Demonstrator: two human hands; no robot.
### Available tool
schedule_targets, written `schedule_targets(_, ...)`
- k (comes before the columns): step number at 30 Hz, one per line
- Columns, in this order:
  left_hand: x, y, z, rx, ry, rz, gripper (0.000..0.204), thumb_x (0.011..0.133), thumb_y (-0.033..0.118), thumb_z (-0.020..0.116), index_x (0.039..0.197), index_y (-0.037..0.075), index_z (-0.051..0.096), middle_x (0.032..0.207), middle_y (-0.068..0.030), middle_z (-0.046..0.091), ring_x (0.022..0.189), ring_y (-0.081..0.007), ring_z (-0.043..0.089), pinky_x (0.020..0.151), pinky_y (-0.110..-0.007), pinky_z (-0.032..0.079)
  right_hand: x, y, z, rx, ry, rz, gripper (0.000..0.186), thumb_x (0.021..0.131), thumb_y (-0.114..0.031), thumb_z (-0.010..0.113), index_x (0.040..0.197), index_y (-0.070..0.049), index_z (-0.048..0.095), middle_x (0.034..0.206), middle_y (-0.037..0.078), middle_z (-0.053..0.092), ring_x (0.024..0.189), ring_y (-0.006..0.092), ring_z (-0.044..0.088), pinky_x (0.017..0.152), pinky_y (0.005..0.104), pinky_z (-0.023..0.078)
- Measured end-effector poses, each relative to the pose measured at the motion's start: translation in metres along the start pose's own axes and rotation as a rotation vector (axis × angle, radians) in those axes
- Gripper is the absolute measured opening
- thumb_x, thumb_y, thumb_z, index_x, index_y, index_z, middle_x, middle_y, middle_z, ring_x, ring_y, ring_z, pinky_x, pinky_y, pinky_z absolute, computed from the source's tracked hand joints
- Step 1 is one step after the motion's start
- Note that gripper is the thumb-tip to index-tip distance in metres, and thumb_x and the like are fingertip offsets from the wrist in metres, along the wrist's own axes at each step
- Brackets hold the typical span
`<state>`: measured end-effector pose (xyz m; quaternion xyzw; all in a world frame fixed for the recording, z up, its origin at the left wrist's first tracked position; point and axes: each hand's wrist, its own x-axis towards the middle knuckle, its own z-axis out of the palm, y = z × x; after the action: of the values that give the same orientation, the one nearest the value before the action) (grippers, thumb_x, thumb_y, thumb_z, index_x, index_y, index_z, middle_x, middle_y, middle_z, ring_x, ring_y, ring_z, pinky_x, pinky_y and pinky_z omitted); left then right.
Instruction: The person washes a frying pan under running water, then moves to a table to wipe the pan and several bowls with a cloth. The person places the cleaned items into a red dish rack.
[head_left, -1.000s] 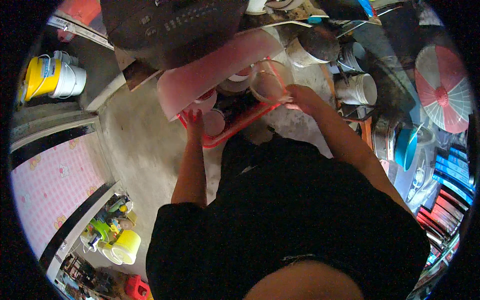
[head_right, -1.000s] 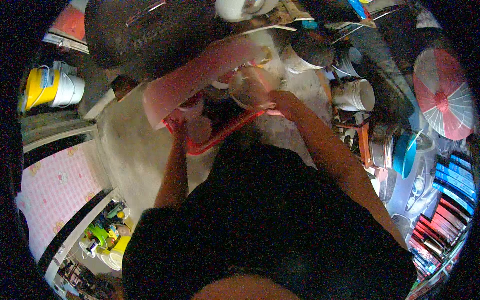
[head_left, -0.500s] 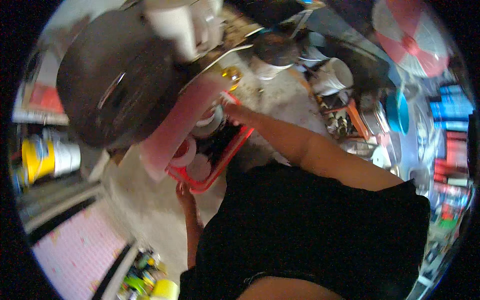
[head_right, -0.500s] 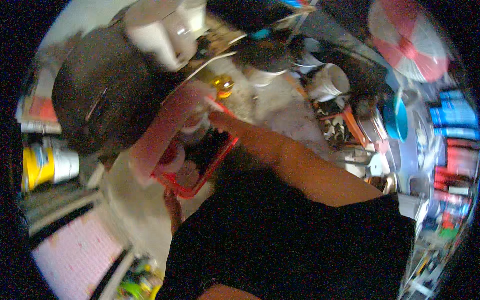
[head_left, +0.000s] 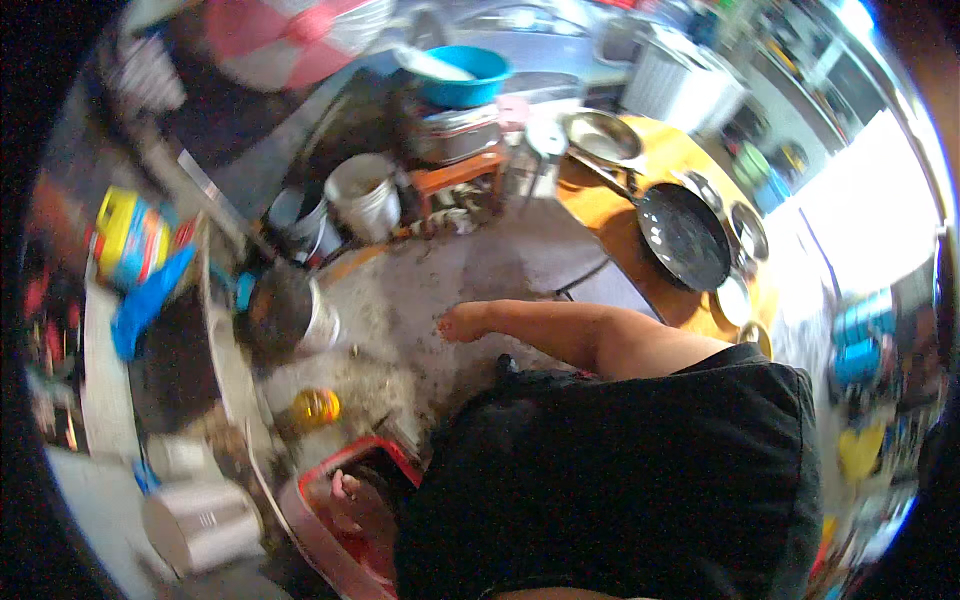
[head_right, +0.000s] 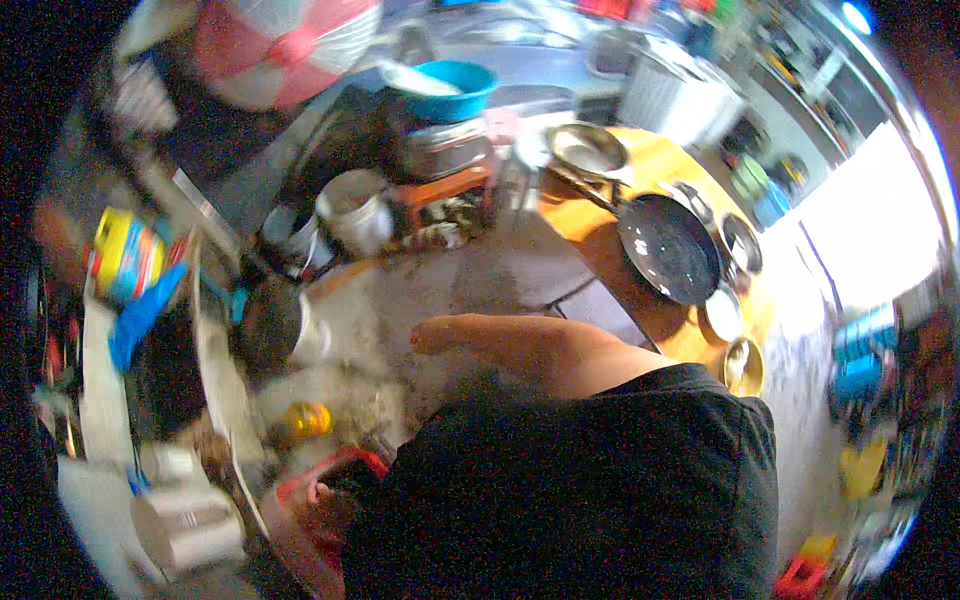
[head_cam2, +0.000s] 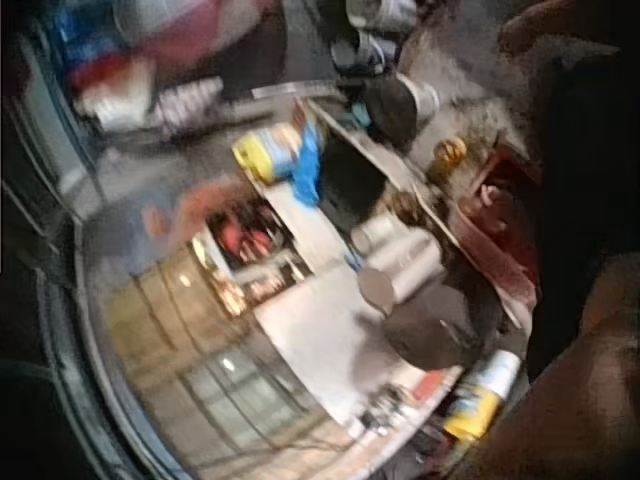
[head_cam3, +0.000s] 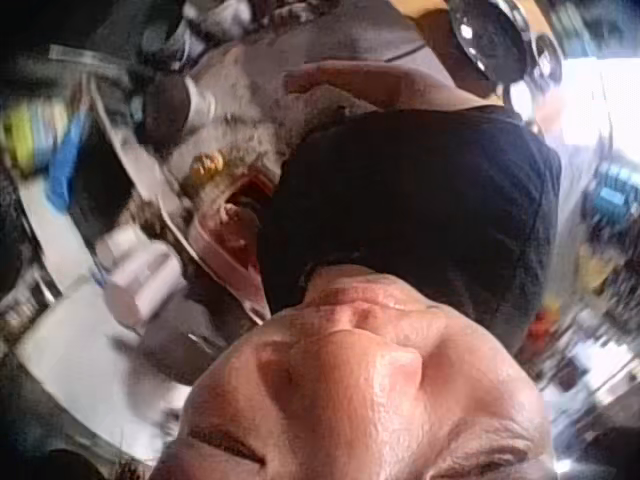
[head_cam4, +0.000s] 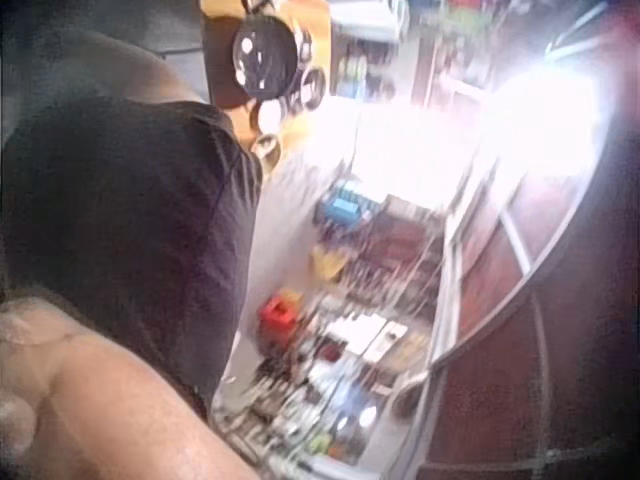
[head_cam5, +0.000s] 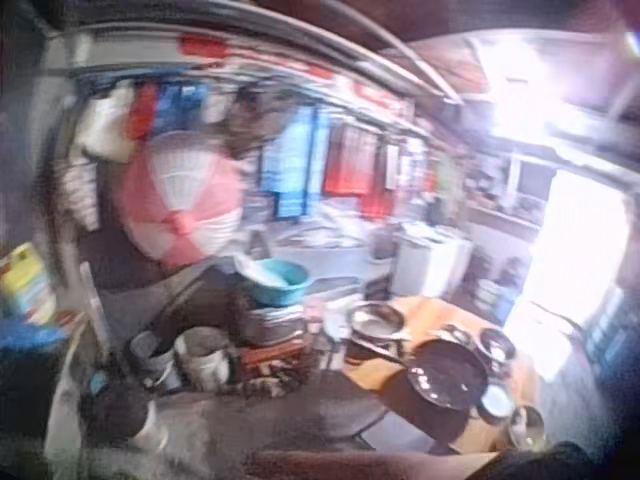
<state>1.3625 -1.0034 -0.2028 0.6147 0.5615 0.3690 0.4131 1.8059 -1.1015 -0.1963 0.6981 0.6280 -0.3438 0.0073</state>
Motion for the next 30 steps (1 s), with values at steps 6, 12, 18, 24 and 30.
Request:
schedule_targets(6, 0.071, 0.074, 0.137, -0.007, -0.287, 0.324, 0.033, 0.095, 0.014, 0.050, 0.121, -0.006, 0.051, 0.119, -0.0190, 0.053, 0.105, -0.0270, 0.053, 0.092, -0.035, 0.043, -0.159, 0.106, -0.009, -0.058, 0.504, -0.110, 0.030, 0.089, -0.018, 0.052, 0.114, -0.003, 0.058, 0.120, 0.014, 0.058, 0.108, 0.0313, 0.056, 0.093, 0.0388, 0.046)
schedule_targets(12, 0.065, 0.151, 0.291, 0.067, -0.535, 0.368, 0.036, 0.096, 0.025, 0.052, 0.125, 0.003, 0.051, 0.123, -0.0150, 0.050, 0.106, -0.0260, 0.052, 0.093, -0.035, 0.041, -0.295, 0.159, -0.026, 0.860, 0.739, 0.588, 0.039, 0.094, -0.027, 0.053, 0.126, -0.005, 0.054, 0.117, 0.014, 0.063, 0.105, 0.0271, 0.061, 0.094, 0.0364, 0.045)
schedule_targets(18, 0.028, 0.206, 0.444, 0.017, -0.732, 0.473, 0.038, 0.095, 0.024, 0.053, 0.124, 0.000, 0.050, 0.124, -0.0169, 0.048, 0.111, -0.0276, 0.051, 0.094, -0.037, 0.043, -0.388, 0.235, -0.043, 0.826, 1.099, 0.682, 0.036, 0.092, -0.030, 0.051, 0.122, -0.010, 0.058, 0.113, 0.012, 0.065, 0.105, 0.0257, 0.062, 0.092, 0.0363, 0.046)
schedule_targets(24, 0.019, 0.262, 0.567, 0.059, -1.043, 0.337, 0.039, 0.095, 0.025, 0.053, 0.125, -0.001, 0.050, 0.119, -0.0128, 0.052, 0.101, -0.0212, 0.055, 0.087, -0.034, 0.044, -0.422, 0.250, -0.006, 0.733, 1.171, 0.914, 0.035, 0.094, -0.026, 0.051, 0.121, -0.005, 0.057, 0.111, 0.016, 0.065, 0.102, 0.0286, 0.062, 0.090, 0.0352, 0.047)
schedule_targets(30, 0.007, 0.341, 0.743, 0.109, -1.365, 0.205, 0.040, 0.096, 0.031, 0.052, 0.124, 0.002, 0.049, 0.120, -0.0079, 0.052, 0.104, -0.0195, 0.053, 0.087, -0.035, 0.047, -0.439, 0.237, 0.032, 0.863, 1.316, 1.089, 0.038, 0.091, -0.026, 0.053, 0.122, -0.005, 0.057, 0.121, 0.018, 0.060, 0.112, 0.0317, 0.057, 0.096, 0.0393, 0.044)
